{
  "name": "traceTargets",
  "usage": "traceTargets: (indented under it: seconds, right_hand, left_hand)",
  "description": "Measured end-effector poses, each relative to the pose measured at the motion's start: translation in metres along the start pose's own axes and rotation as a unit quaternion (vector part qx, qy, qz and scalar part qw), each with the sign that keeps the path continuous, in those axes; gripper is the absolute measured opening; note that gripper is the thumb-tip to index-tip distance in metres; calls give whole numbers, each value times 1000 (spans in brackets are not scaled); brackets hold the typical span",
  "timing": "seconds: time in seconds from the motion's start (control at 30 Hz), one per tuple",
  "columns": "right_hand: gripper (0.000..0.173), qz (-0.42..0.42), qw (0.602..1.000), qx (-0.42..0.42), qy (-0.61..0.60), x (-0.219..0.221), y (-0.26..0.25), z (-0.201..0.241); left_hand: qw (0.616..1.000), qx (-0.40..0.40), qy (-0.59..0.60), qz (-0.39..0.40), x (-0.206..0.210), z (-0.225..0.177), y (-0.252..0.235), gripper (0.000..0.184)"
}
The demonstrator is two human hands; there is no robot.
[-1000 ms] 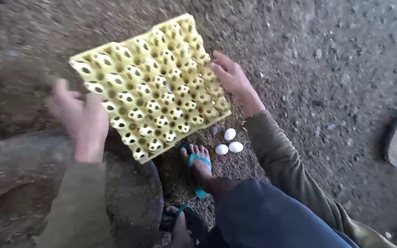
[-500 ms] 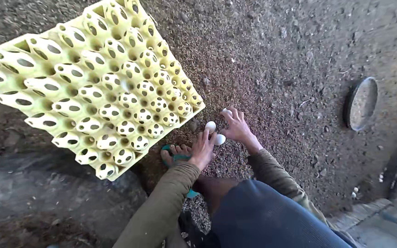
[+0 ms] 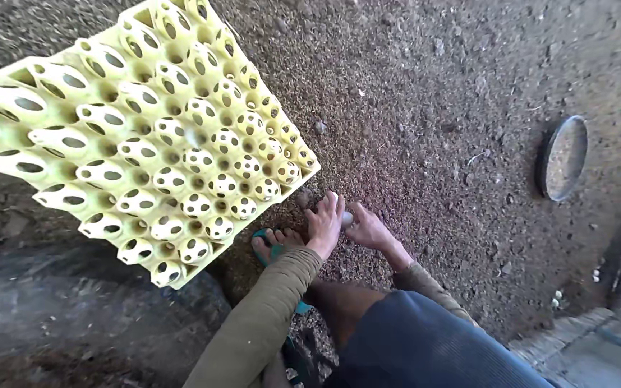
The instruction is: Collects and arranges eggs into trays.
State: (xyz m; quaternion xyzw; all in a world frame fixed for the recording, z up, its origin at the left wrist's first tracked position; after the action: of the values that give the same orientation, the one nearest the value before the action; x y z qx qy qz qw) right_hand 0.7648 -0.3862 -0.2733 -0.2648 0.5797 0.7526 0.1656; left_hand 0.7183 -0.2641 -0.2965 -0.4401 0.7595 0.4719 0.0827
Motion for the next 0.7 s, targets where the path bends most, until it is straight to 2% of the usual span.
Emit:
traceTargets:
  seconds: [0.03,0.13,0.2,0.23,0.3,0.37,0.43,0.5,0.6,0.7]
  right_hand:
    - [72,9,999,16,39,5,3,2]
    - [68,-11,994,56,94,8,7,11]
    - [67,-28,995,34,93,6,8,5]
    - [65,-38,997,18,61,3,10,-3]
    - [64,-63,994,2,-87,-6,22,-24]
    - [66,-85,961,-6,-264,-15,38,-36]
    - [69,-100,914,-70,-388,-36,45,-28]
    - [69,-98,884,-171,-424,-70,42,0]
    - [72,-64,861,-326,-385,-129,33,81]
    - [68,-48,848,-429,-306,-170,29,190]
  left_hand:
    - [1000,5,2,-7,2,-1,1,86]
    - [999,31,31,-13,0,4,4,79]
    - [997,42,44,-38,-1,9,4,75]
    - [996,45,52,-56,-3,12,4,73]
    - [995,39,66,-65,-11,10,1,73]
    - [995,24,77,-52,-19,6,-4,68]
    - [993,11,110,-44,-26,4,-6,60]
    - [990,14,138,-33,-35,1,3,59]
    - [973,38,227,-19,-51,3,38,61]
    - [914,68,400,0,-69,24,88,57]
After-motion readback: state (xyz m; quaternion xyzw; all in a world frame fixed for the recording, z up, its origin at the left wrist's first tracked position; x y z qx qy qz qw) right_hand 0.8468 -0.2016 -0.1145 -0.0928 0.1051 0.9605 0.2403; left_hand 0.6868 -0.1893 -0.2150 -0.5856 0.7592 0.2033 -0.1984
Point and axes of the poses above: each hand's wrist, its own y-axis away from the middle knuckle, its own x-axis out of the palm, z = x × y, the point moved 4 cm from there along -y, towards the middle knuckle, and after that the axes turned 8 degrees about y, right-handed, at the moved point
